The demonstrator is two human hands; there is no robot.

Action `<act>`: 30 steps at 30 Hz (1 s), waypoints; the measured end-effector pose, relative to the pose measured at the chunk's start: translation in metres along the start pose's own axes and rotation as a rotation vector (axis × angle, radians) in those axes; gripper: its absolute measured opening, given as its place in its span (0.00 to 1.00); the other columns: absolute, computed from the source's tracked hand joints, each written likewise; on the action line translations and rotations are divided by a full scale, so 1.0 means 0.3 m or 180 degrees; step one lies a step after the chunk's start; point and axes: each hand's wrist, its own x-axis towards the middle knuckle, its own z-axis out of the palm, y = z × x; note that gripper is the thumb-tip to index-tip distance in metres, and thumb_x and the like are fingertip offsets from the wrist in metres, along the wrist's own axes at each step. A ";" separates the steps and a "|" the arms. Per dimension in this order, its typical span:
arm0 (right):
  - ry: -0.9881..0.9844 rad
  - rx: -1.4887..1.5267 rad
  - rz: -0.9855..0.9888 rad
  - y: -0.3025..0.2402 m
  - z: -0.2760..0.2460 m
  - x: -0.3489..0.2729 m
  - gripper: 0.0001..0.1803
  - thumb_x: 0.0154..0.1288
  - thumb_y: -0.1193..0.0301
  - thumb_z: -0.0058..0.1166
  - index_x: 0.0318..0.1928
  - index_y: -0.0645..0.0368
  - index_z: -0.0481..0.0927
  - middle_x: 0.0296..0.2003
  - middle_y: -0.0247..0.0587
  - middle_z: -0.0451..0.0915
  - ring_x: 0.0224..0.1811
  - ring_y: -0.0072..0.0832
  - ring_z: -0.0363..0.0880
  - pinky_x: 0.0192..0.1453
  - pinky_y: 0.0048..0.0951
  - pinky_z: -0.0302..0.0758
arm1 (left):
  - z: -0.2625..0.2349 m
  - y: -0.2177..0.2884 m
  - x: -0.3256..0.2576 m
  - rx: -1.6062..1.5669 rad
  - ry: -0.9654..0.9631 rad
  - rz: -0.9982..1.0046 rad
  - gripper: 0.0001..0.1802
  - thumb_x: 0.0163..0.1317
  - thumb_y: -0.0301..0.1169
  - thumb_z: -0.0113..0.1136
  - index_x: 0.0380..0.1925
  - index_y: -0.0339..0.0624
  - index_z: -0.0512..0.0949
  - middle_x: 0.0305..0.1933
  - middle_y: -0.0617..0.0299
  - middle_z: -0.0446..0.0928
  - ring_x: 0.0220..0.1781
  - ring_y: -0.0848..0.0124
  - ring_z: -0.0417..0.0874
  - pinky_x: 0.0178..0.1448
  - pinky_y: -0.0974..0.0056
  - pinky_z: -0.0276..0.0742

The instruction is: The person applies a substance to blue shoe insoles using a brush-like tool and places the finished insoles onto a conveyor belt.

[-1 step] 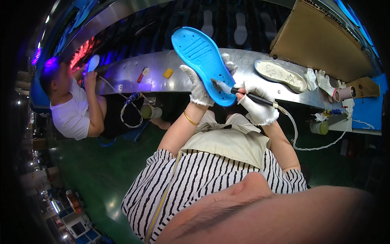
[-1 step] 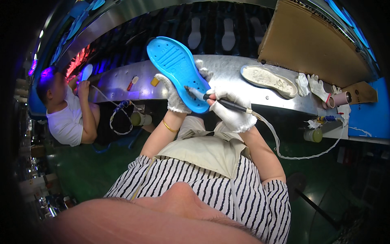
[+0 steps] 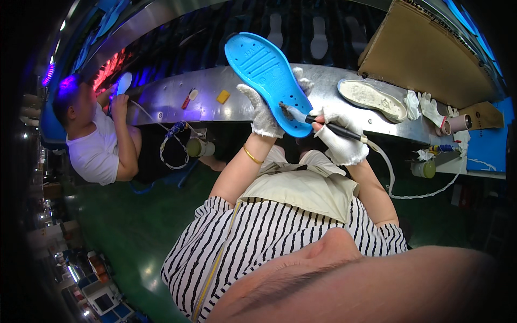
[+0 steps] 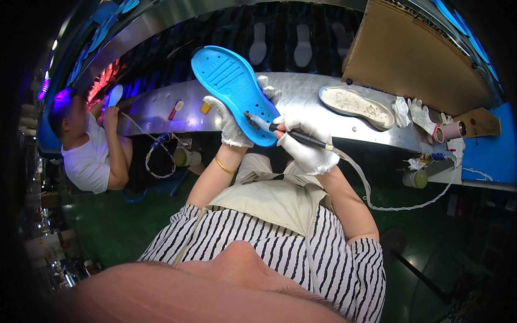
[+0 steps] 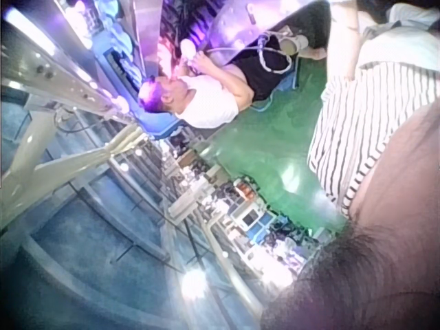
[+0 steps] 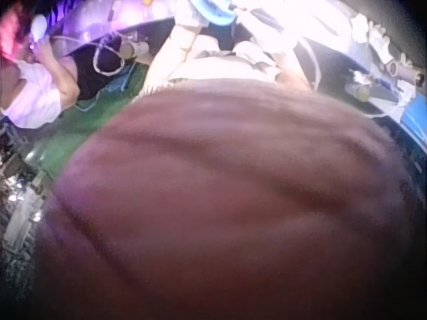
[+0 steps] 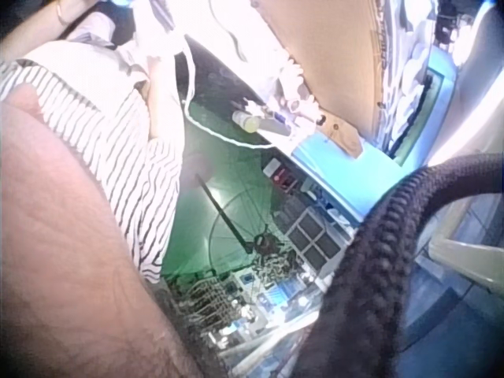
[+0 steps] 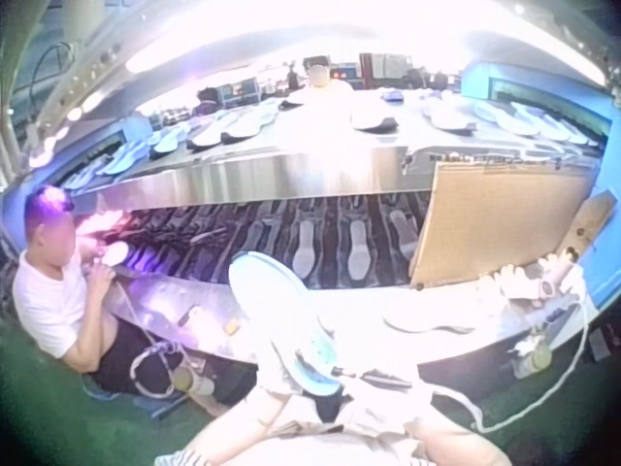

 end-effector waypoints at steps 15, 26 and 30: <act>-0.0745 -0.0110 0.0835 -0.021 -0.066 0.089 0.08 0.51 0.79 0.59 0.34 0.62 0.77 0.30 0.35 0.79 0.30 0.20 0.77 0.35 0.23 0.76 | 0.015 0.111 0.080 0.1923 -0.0773 -0.0401 0.60 0.39 0.74 0.53 0.61 0.34 0.62 0.57 0.47 0.71 0.56 0.59 0.77 0.53 0.58 0.81; -0.0796 -0.0487 0.0463 -0.053 -0.069 0.120 0.08 0.47 0.81 0.56 0.30 0.61 0.74 0.33 0.38 0.78 0.33 0.21 0.76 0.37 0.24 0.76 | 0.022 0.136 0.179 0.2683 0.0100 -0.1550 0.44 0.52 0.65 0.55 0.54 0.37 0.70 0.42 0.53 0.78 0.39 0.67 0.82 0.43 0.64 0.83; -0.1024 -0.0187 0.0877 -0.069 -0.081 0.129 0.09 0.46 0.81 0.56 0.30 0.60 0.73 0.33 0.39 0.79 0.34 0.20 0.76 0.39 0.24 0.75 | 0.013 0.134 0.201 0.2866 0.0411 -0.1831 0.39 0.56 0.62 0.55 0.55 0.40 0.70 0.43 0.55 0.78 0.40 0.69 0.80 0.43 0.64 0.81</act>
